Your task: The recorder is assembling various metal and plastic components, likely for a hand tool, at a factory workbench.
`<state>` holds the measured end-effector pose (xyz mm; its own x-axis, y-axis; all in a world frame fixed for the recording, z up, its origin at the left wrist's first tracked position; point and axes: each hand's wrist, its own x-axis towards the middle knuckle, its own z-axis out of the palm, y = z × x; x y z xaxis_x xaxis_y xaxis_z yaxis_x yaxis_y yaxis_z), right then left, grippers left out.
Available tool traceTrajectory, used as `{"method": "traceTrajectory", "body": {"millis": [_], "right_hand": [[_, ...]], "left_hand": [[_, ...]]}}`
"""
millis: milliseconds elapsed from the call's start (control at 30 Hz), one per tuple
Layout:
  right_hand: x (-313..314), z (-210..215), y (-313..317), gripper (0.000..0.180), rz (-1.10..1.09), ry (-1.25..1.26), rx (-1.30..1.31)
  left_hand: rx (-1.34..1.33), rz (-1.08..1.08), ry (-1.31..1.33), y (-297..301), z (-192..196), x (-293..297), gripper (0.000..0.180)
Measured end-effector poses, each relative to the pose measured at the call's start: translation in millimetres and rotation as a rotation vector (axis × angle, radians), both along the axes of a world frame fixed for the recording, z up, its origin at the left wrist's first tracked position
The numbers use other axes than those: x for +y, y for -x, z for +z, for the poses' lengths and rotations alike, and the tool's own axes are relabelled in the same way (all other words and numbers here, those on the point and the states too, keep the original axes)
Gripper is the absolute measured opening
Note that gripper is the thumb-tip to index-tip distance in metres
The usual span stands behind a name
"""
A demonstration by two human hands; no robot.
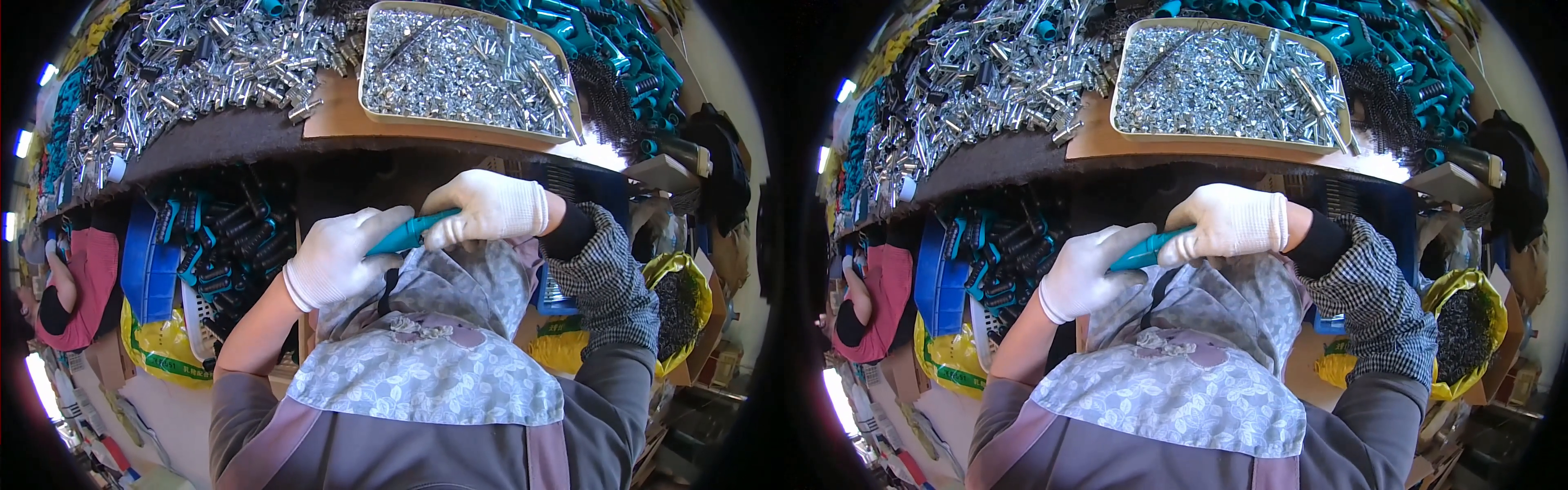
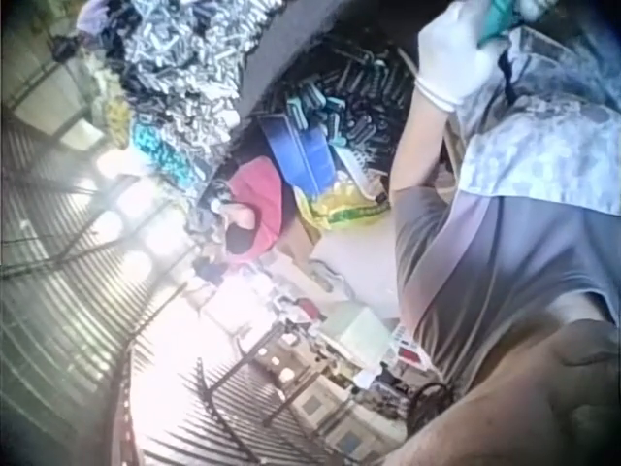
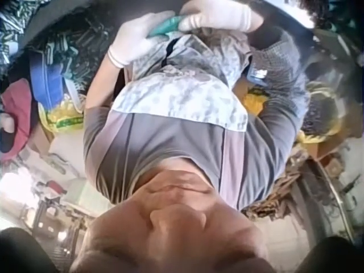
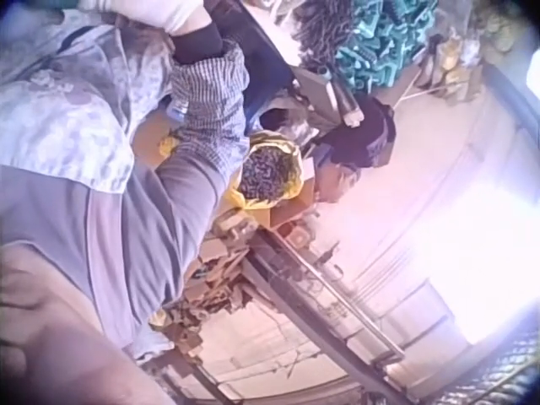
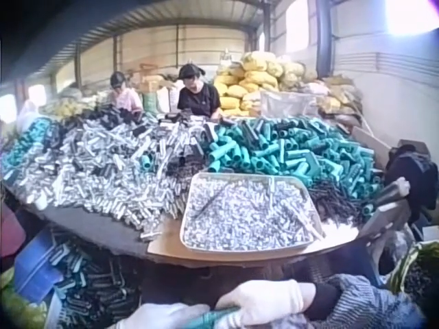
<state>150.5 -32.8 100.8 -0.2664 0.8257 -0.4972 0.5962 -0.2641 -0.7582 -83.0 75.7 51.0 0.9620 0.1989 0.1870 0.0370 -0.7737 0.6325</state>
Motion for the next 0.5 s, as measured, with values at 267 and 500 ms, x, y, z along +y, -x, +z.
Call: {"method": "traceTrajectory", "body": {"millis": [267,500], "right_hand": [[15.8,0.0,-34.7,0.017,-0.382,-1.045,-0.557],[74.5,-7.2,-81.1,0.017,-0.306,-0.803,-0.987]], "left_hand": [[0.117,-0.029,0.019,-2.9,8.3,-3.1,0.062],[-0.141,0.032,0.107,-18.1,-8.4,-16.8,0.050]]}}
